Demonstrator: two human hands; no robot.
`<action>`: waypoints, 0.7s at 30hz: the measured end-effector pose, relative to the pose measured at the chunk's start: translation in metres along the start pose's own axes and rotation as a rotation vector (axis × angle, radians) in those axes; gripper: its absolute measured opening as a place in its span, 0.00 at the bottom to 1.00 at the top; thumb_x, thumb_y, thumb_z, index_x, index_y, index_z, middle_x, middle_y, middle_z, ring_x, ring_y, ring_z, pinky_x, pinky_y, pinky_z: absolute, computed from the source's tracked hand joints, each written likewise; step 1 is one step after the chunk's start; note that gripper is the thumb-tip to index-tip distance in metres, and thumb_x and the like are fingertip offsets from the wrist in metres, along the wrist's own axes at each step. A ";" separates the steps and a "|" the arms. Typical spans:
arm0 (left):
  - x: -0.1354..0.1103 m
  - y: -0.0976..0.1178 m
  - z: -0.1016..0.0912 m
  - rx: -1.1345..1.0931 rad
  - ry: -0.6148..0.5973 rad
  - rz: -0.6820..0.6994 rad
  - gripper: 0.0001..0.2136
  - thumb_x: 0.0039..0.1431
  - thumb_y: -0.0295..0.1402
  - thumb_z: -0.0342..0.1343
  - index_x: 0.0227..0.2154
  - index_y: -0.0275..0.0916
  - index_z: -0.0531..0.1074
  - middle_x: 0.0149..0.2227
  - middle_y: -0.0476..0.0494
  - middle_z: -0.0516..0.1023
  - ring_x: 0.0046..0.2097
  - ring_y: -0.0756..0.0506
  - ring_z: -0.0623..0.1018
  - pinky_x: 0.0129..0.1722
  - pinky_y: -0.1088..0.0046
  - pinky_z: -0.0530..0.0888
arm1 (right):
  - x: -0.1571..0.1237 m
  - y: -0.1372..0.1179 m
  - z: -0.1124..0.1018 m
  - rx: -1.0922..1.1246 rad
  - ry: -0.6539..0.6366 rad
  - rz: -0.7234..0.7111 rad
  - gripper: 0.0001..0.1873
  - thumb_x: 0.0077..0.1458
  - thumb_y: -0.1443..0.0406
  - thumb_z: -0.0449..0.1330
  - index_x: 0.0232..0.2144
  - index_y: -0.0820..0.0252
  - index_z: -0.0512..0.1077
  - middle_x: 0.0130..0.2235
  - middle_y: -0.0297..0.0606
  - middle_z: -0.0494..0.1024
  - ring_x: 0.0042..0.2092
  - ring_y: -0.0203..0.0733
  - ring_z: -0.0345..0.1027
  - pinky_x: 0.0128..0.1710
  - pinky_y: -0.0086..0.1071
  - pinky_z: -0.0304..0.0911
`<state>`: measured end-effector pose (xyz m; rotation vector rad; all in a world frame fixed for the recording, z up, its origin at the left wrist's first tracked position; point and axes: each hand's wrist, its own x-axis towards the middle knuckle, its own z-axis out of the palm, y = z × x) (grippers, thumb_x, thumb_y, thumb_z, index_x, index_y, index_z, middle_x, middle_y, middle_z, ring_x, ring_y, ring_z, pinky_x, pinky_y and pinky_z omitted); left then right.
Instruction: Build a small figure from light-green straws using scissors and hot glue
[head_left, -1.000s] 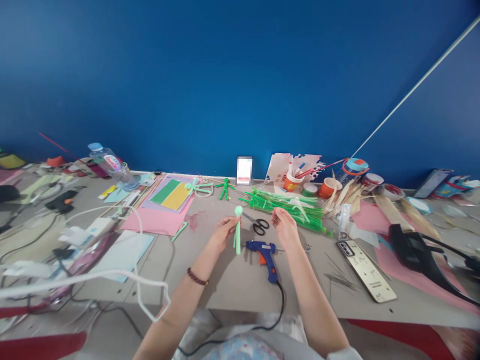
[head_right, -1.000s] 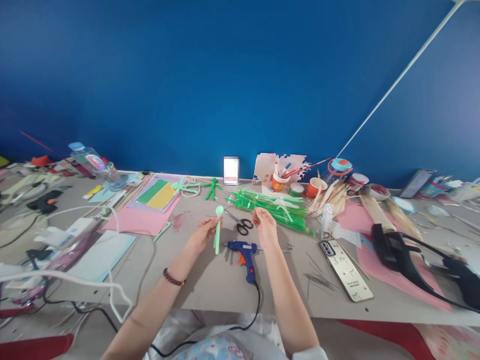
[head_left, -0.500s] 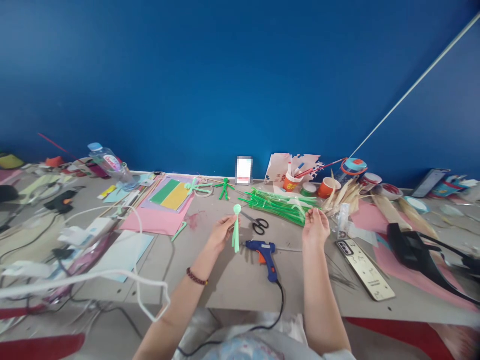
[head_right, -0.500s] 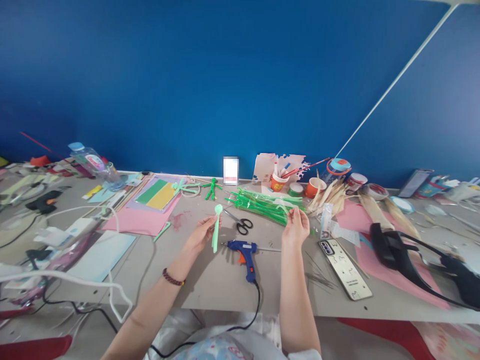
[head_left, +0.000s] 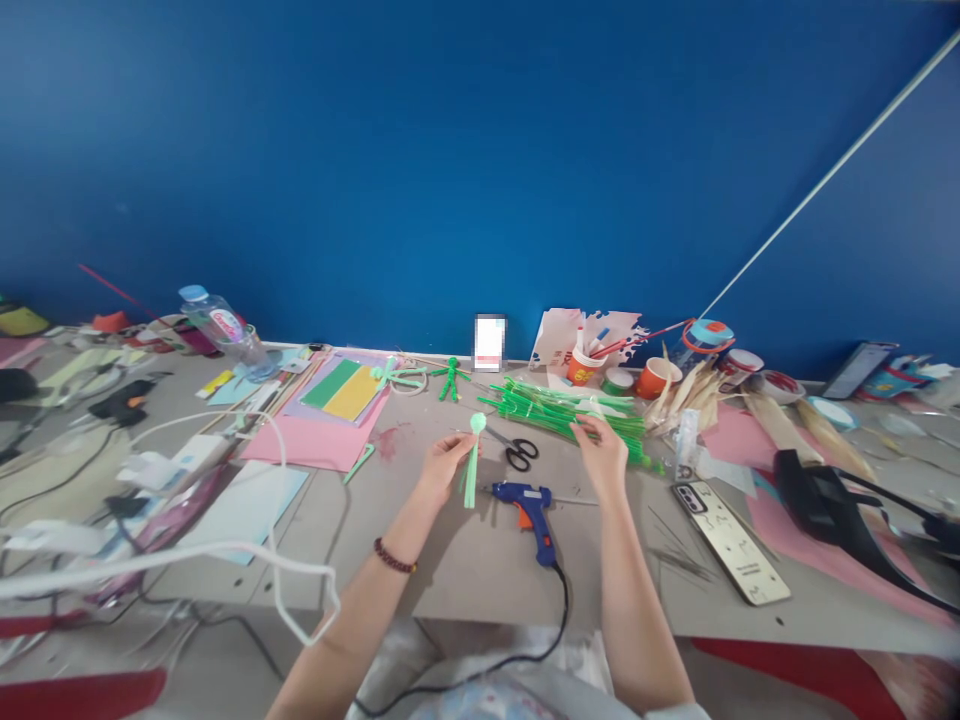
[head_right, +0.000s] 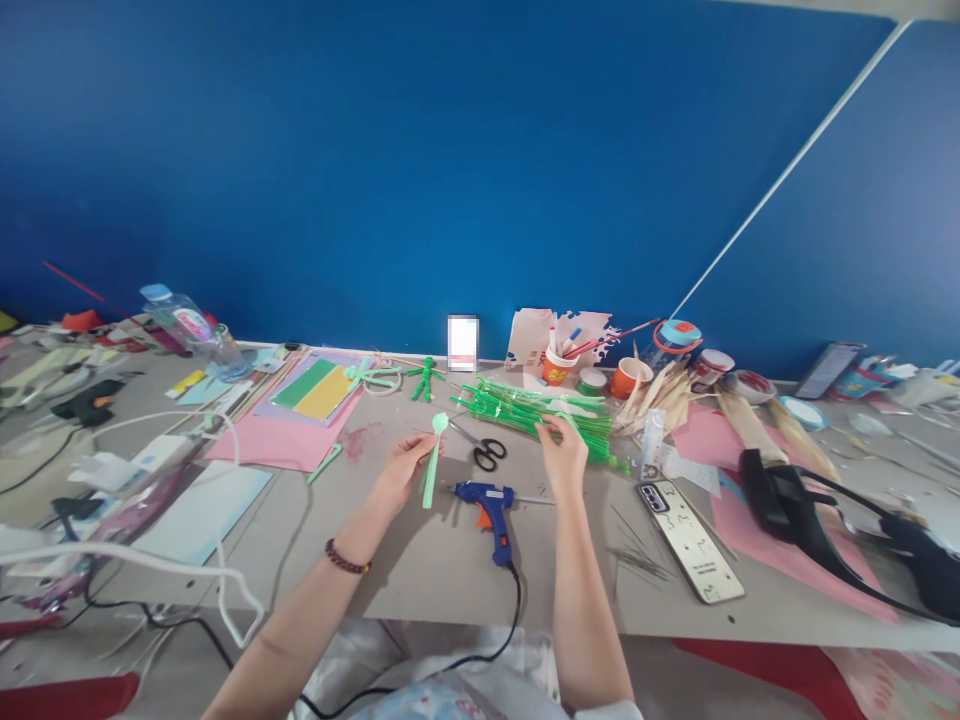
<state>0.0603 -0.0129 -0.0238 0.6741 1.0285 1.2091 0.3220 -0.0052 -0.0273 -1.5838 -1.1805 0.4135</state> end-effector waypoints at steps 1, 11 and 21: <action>-0.001 0.000 0.001 0.020 0.014 0.013 0.13 0.34 0.39 0.68 0.22 0.37 0.76 0.22 0.47 0.76 0.26 0.50 0.74 0.31 0.74 0.69 | -0.003 -0.002 0.002 -0.090 -0.024 -0.065 0.16 0.47 0.55 0.59 0.32 0.61 0.76 0.31 0.43 0.79 0.35 0.46 0.71 0.39 0.41 0.64; -0.002 0.000 0.002 0.102 0.050 0.074 0.13 0.36 0.40 0.67 0.22 0.36 0.76 0.21 0.47 0.75 0.24 0.50 0.72 0.26 0.75 0.67 | -0.014 -0.010 0.013 -0.342 -0.130 -0.275 0.14 0.53 0.59 0.53 0.37 0.57 0.75 0.28 0.40 0.77 0.35 0.48 0.68 0.38 0.40 0.61; -0.008 0.001 0.009 0.081 0.011 -0.004 0.13 0.34 0.39 0.68 0.21 0.36 0.76 0.20 0.47 0.75 0.23 0.51 0.72 0.24 0.75 0.66 | -0.037 -0.041 0.033 0.075 -0.453 -0.205 0.15 0.50 0.57 0.58 0.38 0.57 0.76 0.37 0.39 0.79 0.37 0.44 0.71 0.39 0.36 0.65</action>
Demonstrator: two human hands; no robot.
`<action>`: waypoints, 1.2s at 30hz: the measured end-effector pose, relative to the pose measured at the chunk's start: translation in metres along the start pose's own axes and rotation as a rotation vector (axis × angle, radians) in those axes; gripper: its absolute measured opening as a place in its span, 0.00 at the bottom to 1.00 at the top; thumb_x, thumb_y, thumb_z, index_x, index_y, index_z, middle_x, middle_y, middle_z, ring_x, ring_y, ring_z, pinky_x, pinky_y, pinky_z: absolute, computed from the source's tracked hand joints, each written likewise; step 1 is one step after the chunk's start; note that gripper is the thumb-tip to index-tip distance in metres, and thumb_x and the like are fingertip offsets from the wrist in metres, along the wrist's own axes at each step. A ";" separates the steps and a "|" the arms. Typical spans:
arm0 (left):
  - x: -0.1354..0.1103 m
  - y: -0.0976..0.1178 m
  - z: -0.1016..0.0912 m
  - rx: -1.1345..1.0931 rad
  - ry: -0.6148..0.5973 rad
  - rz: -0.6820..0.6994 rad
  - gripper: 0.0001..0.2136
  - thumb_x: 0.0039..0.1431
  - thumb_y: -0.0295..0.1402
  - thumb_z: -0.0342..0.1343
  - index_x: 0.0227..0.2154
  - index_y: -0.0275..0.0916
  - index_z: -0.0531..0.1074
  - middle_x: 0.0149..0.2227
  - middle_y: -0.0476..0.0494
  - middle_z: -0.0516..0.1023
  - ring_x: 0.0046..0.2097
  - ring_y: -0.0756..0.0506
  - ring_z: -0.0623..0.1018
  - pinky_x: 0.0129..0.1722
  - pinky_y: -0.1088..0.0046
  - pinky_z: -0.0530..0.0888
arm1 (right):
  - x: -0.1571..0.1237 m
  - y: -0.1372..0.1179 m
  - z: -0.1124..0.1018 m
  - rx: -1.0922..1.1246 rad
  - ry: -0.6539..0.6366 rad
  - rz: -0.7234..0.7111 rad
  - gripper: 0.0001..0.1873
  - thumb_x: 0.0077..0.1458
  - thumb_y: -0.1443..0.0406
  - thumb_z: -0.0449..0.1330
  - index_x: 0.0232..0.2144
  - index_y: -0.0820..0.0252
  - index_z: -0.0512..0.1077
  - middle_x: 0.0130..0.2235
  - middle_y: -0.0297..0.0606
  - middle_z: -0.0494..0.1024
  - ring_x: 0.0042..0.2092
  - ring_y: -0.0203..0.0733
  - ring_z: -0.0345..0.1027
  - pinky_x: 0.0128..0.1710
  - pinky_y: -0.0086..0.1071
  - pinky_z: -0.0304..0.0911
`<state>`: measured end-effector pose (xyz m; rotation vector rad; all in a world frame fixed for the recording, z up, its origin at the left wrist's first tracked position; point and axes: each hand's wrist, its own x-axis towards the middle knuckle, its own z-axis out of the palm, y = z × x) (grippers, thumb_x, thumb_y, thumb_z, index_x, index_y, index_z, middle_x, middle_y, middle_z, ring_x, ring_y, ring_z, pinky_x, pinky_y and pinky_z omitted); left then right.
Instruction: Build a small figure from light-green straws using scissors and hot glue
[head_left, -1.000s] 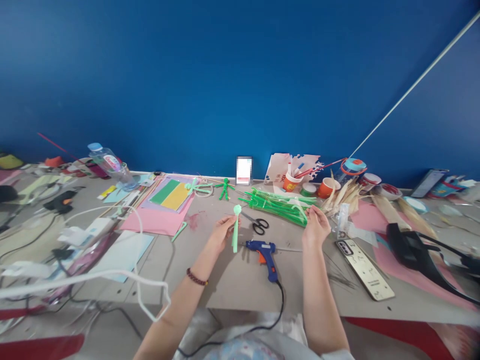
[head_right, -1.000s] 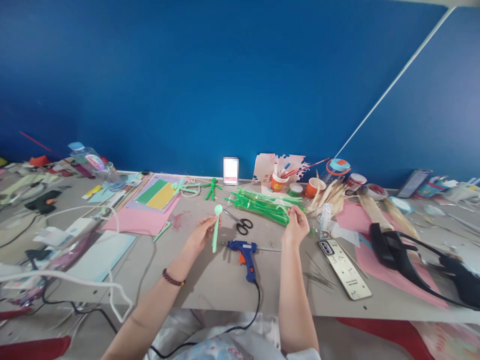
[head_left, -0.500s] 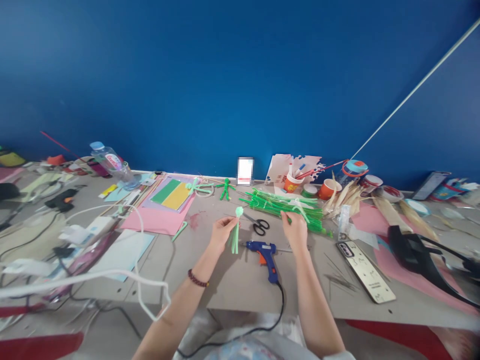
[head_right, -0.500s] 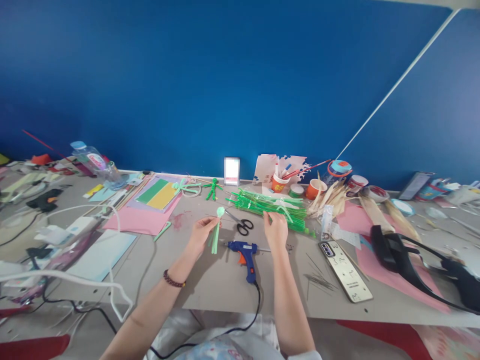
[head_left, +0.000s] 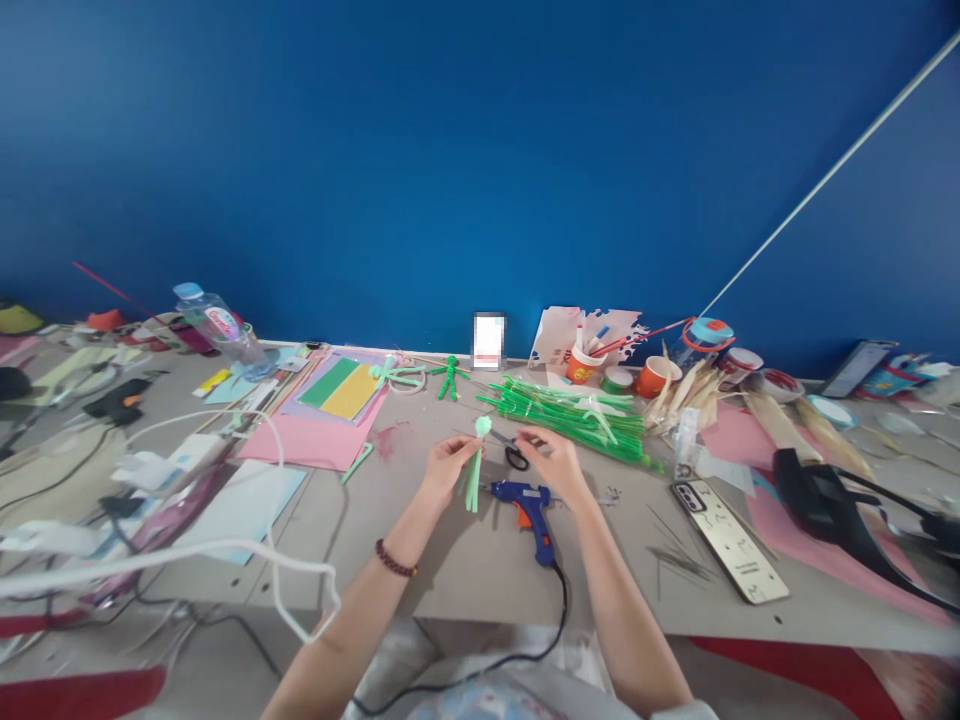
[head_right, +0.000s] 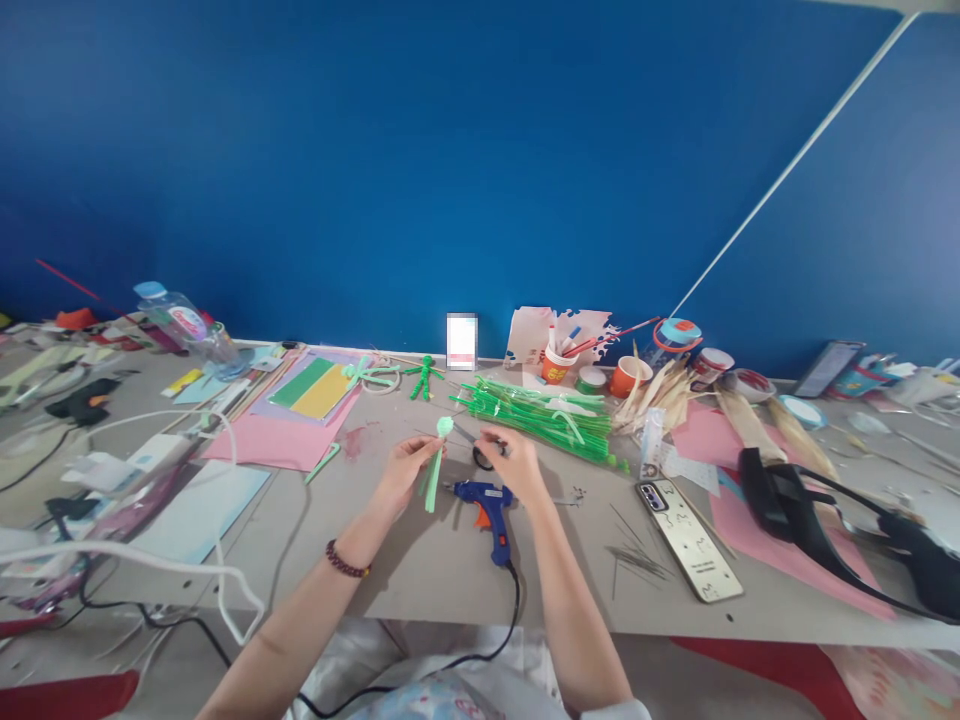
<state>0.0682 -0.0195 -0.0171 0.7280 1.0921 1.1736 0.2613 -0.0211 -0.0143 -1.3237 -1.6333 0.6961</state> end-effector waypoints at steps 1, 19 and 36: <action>0.000 0.000 0.001 0.003 -0.005 0.001 0.13 0.34 0.40 0.68 0.21 0.36 0.76 0.20 0.46 0.75 0.23 0.51 0.72 0.24 0.75 0.66 | -0.001 -0.004 0.006 0.048 -0.067 0.011 0.15 0.49 0.57 0.59 0.38 0.57 0.76 0.36 0.38 0.79 0.35 0.43 0.71 0.36 0.35 0.66; -0.003 -0.007 0.002 0.055 -0.138 0.014 0.16 0.38 0.41 0.66 0.29 0.35 0.78 0.27 0.43 0.79 0.25 0.51 0.74 0.27 0.77 0.69 | -0.008 -0.010 0.024 0.076 0.002 -0.015 0.11 0.52 0.59 0.56 0.27 0.59 0.75 0.25 0.36 0.77 0.26 0.38 0.68 0.28 0.30 0.63; -0.006 -0.014 0.002 0.590 -0.111 0.449 0.15 0.56 0.41 0.50 0.26 0.36 0.75 0.26 0.45 0.77 0.31 0.46 0.76 0.32 0.74 0.70 | -0.012 -0.015 0.032 -0.047 0.028 -0.084 0.12 0.54 0.60 0.54 0.27 0.59 0.75 0.27 0.37 0.77 0.27 0.38 0.67 0.29 0.29 0.62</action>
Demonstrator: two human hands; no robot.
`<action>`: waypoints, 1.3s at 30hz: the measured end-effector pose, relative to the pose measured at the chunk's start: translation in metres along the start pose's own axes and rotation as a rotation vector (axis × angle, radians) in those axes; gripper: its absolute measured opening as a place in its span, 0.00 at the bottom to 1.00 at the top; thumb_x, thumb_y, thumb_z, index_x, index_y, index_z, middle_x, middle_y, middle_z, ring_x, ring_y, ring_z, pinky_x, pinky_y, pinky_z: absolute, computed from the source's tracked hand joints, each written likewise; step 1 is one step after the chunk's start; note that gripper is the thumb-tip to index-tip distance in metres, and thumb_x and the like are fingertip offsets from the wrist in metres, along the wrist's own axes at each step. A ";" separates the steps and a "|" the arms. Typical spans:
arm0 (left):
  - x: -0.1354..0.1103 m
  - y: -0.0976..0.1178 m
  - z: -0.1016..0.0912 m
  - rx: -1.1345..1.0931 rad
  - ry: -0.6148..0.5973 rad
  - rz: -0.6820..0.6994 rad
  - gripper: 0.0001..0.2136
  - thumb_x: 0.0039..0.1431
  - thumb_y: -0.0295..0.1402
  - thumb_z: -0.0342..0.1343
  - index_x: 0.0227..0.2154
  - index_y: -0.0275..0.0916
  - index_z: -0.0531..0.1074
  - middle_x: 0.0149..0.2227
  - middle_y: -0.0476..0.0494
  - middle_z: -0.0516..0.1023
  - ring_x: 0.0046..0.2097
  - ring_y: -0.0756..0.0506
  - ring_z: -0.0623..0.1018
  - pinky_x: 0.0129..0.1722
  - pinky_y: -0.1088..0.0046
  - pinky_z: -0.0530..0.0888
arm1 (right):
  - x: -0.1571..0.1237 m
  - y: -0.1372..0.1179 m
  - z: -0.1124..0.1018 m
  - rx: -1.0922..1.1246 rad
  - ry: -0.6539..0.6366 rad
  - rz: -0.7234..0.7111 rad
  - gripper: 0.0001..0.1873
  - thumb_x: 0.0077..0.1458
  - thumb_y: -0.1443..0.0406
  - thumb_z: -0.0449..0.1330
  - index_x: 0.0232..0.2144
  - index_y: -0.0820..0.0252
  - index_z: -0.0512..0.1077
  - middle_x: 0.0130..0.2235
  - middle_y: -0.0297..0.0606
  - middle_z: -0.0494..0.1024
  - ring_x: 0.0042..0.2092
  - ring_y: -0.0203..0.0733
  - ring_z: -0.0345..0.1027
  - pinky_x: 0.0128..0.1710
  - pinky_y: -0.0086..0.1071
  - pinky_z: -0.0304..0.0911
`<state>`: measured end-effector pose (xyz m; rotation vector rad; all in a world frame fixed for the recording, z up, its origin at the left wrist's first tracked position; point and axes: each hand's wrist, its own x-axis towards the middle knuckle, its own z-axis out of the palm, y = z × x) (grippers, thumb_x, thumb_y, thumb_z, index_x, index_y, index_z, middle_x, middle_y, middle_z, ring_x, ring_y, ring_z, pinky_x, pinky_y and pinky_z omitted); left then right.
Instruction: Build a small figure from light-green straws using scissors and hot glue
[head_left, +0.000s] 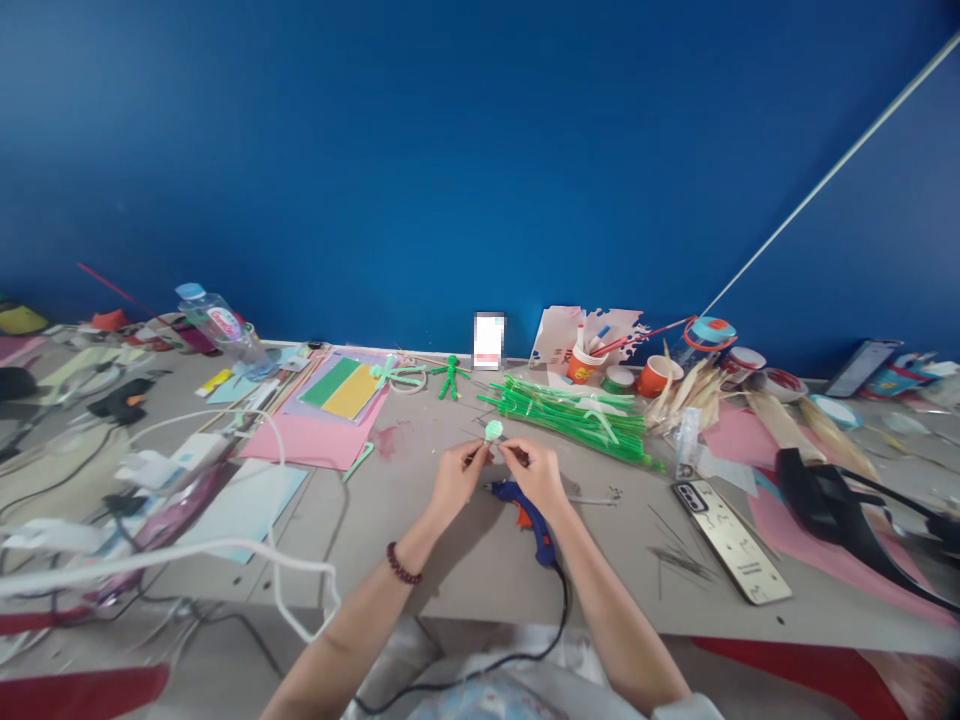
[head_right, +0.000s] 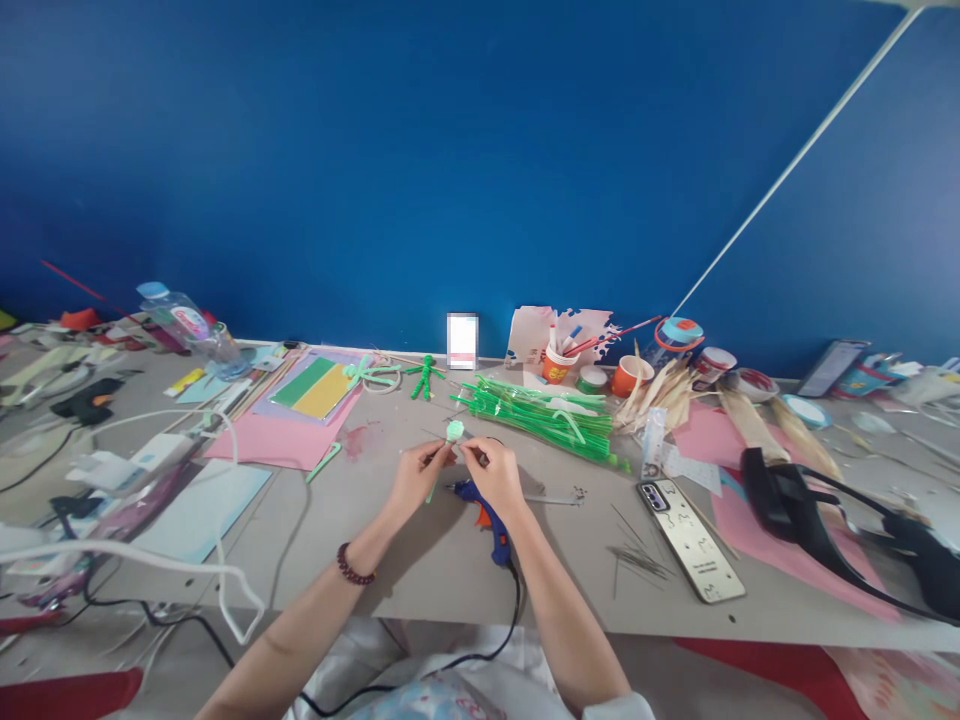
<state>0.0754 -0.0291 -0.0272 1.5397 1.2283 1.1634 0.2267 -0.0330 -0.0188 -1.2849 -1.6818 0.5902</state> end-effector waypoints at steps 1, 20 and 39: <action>-0.001 0.001 0.000 0.041 -0.001 0.030 0.15 0.58 0.41 0.48 0.25 0.36 0.74 0.25 0.45 0.77 0.30 0.47 0.75 0.31 0.75 0.69 | 0.000 0.000 0.000 -0.003 0.001 -0.002 0.12 0.54 0.60 0.54 0.27 0.59 0.75 0.27 0.37 0.77 0.27 0.38 0.67 0.29 0.29 0.62; -0.003 -0.004 -0.004 0.712 0.125 0.415 0.10 0.62 0.30 0.43 0.33 0.38 0.70 0.28 0.43 0.73 0.32 0.48 0.74 0.31 0.74 0.67 | -0.003 -0.011 0.009 0.156 0.023 0.105 0.11 0.52 0.60 0.56 0.29 0.60 0.74 0.25 0.36 0.75 0.25 0.37 0.67 0.28 0.28 0.63; 0.001 0.015 -0.006 0.052 0.035 0.106 0.12 0.57 0.38 0.50 0.30 0.37 0.75 0.30 0.44 0.75 0.30 0.49 0.72 0.29 0.75 0.67 | -0.004 -0.010 0.011 0.221 0.007 0.165 0.11 0.53 0.59 0.55 0.27 0.60 0.72 0.22 0.34 0.72 0.23 0.36 0.65 0.25 0.27 0.60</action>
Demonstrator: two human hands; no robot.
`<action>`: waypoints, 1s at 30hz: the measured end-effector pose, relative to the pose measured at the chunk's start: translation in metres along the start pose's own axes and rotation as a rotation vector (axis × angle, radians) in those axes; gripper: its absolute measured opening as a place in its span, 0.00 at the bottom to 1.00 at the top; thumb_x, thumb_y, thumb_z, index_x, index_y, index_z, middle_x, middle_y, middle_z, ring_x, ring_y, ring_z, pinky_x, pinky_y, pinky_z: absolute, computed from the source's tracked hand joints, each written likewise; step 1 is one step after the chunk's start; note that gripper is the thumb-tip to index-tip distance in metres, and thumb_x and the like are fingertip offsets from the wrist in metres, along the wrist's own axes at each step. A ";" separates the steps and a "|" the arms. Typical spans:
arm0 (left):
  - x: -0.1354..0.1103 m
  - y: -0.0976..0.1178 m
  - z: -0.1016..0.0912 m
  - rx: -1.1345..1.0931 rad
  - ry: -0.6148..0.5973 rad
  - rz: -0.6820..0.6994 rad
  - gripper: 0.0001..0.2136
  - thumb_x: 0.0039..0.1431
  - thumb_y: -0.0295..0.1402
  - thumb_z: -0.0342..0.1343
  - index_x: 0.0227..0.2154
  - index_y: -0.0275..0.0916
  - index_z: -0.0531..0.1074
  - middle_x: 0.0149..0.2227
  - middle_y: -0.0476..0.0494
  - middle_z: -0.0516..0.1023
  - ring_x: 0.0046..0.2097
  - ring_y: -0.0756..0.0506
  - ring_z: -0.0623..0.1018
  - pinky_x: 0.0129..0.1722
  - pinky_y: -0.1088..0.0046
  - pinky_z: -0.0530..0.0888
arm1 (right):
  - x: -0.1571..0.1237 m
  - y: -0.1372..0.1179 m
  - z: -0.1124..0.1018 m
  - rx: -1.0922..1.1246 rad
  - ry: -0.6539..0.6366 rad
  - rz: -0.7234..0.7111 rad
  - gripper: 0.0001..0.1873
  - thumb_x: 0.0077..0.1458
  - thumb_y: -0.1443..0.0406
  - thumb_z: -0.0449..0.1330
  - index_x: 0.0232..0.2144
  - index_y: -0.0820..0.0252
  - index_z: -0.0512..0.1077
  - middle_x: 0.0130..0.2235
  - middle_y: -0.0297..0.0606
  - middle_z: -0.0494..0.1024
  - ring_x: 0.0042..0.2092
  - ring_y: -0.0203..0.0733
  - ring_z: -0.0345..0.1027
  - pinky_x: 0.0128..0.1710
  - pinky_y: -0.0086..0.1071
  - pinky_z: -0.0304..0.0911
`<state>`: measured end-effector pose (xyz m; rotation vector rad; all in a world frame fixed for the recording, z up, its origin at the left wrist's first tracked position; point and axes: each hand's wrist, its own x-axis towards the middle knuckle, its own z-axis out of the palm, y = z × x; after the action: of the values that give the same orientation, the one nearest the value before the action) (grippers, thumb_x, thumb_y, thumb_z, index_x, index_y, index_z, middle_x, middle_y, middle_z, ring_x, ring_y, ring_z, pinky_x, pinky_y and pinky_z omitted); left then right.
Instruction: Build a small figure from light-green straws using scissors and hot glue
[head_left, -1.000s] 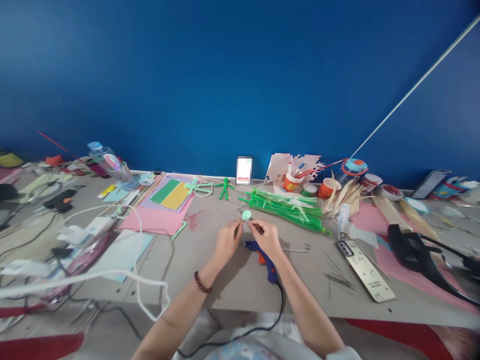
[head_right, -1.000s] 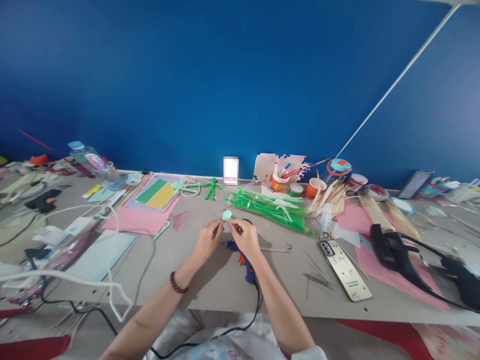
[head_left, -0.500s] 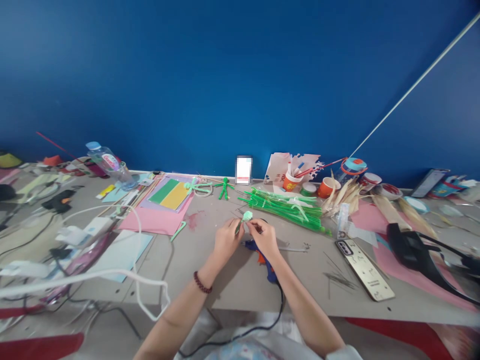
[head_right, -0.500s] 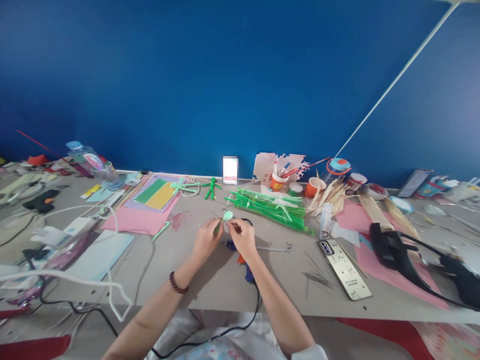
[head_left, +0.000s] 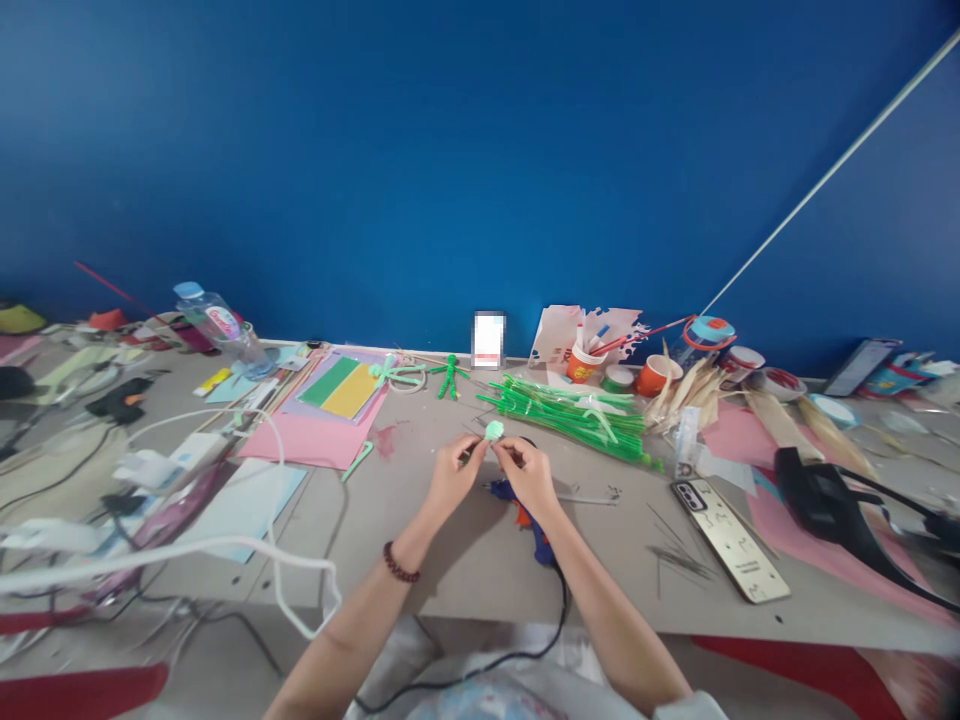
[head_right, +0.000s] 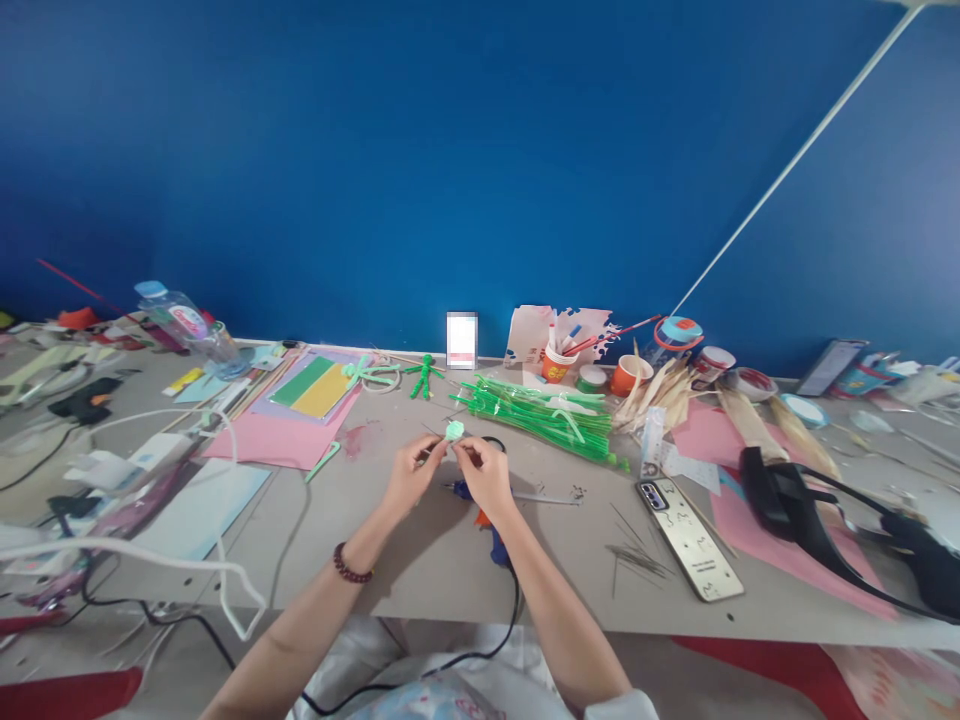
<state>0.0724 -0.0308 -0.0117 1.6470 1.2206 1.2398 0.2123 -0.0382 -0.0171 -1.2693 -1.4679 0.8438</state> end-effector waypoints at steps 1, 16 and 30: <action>0.001 0.000 0.000 -0.023 -0.002 -0.024 0.12 0.56 0.39 0.50 0.29 0.37 0.75 0.29 0.44 0.75 0.30 0.49 0.72 0.28 0.76 0.67 | 0.000 0.000 0.000 -0.001 -0.002 -0.001 0.11 0.53 0.59 0.55 0.27 0.60 0.72 0.22 0.34 0.72 0.23 0.36 0.65 0.25 0.27 0.60; 0.000 0.000 0.001 -0.203 0.053 -0.129 0.13 0.50 0.43 0.55 0.22 0.36 0.71 0.22 0.49 0.71 0.24 0.52 0.68 0.25 0.77 0.67 | -0.001 -0.004 0.000 0.018 -0.023 0.008 0.13 0.52 0.56 0.56 0.25 0.60 0.71 0.20 0.33 0.71 0.23 0.37 0.65 0.25 0.28 0.62; 0.001 0.000 -0.002 -0.343 0.018 -0.322 0.17 0.48 0.47 0.57 0.24 0.35 0.73 0.18 0.50 0.66 0.22 0.53 0.65 0.22 0.77 0.61 | -0.001 0.000 -0.002 0.021 0.017 -0.014 0.11 0.52 0.58 0.56 0.27 0.59 0.73 0.23 0.34 0.72 0.25 0.37 0.66 0.27 0.29 0.63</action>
<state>0.0709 -0.0300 -0.0111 1.1444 1.1548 1.1832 0.2138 -0.0390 -0.0165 -1.2462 -1.4494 0.8353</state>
